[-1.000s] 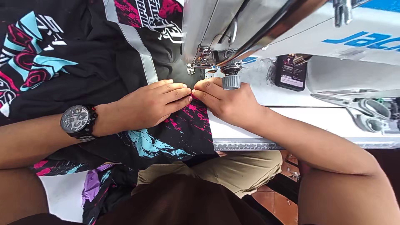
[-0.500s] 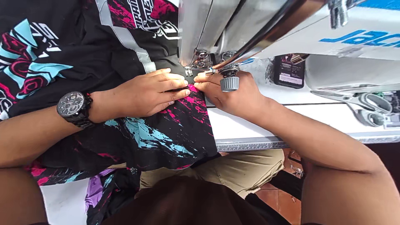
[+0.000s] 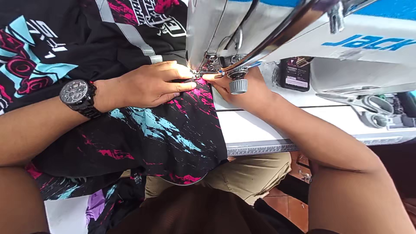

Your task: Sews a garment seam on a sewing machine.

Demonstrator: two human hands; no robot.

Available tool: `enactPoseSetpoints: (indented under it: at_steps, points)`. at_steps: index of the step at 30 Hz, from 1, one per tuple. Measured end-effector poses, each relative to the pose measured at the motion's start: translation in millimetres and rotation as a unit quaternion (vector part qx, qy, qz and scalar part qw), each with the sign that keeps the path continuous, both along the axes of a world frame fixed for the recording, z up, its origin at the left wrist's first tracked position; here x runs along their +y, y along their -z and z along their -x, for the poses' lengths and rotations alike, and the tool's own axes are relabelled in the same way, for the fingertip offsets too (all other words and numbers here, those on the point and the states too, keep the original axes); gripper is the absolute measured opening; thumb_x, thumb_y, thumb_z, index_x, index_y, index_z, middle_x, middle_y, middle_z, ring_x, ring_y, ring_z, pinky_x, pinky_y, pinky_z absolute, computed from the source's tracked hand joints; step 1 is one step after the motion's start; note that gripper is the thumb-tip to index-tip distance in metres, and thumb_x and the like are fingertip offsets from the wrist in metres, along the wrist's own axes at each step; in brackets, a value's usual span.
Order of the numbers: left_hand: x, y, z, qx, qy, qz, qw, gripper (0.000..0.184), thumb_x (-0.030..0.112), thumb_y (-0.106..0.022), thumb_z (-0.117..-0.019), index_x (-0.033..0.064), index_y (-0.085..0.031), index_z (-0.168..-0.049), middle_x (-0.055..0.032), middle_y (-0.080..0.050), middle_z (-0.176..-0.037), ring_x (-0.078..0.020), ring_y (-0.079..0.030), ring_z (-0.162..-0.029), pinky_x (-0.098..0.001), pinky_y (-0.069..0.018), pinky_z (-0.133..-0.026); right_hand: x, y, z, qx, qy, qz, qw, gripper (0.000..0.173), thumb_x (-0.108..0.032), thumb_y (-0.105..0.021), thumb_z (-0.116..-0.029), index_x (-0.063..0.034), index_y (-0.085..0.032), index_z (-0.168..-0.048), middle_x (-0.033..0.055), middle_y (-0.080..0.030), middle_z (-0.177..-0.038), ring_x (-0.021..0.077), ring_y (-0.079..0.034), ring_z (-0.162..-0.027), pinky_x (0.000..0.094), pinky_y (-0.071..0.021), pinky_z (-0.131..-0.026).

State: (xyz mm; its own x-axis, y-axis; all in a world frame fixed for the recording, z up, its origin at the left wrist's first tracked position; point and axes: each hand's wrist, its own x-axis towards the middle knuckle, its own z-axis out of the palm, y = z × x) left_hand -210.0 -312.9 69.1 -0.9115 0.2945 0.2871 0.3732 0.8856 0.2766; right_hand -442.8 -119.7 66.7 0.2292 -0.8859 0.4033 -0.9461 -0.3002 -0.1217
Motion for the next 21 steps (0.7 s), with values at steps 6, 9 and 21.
enactPoseSetpoints:
  at_steps: [6,9,21]
  points:
    - [-15,0,3,-0.009,0.047,-0.017,0.999,0.041,0.032,-0.041,-0.1078,0.0215,-0.067,-0.138,-0.0121,-0.061,-0.143,-0.0292,-0.054,-0.135,-0.0412,-0.0444,-0.11,1,2,-3,-0.007,0.005,0.003,1.0,0.022,-0.011,-0.058,-0.0968,-0.0074,-0.08,-0.1,0.0112,-0.075,-0.086,0.0289,-0.073,-0.082,0.0436,-0.0558,-0.071]
    - [-25,0,8,-0.015,0.074,-0.033,0.997,0.041,0.031,-0.041,-0.1078,0.0233,-0.068,-0.137,-0.0101,-0.062,-0.142,-0.0264,-0.054,-0.137,-0.0406,-0.0378,-0.118,0,2,-3,-0.002,0.01,0.007,1.0,0.022,-0.011,-0.058,-0.0965,-0.007,-0.079,-0.098,0.0112,-0.074,-0.084,0.029,-0.073,-0.08,0.0443,-0.0551,-0.069]
    - [-32,0,7,0.021,0.079,0.036,0.996,0.046,0.035,-0.035,-0.1078,0.023,-0.064,-0.14,-0.0177,-0.06,-0.144,-0.0359,-0.055,-0.134,-0.0517,-0.0423,-0.112,12,-31,1,0.002,0.022,-0.061,0.998,0.026,-0.023,-0.058,-0.1025,-0.0043,-0.073,-0.111,0.0218,-0.073,-0.103,0.043,-0.071,-0.099,0.0592,-0.0557,-0.079]
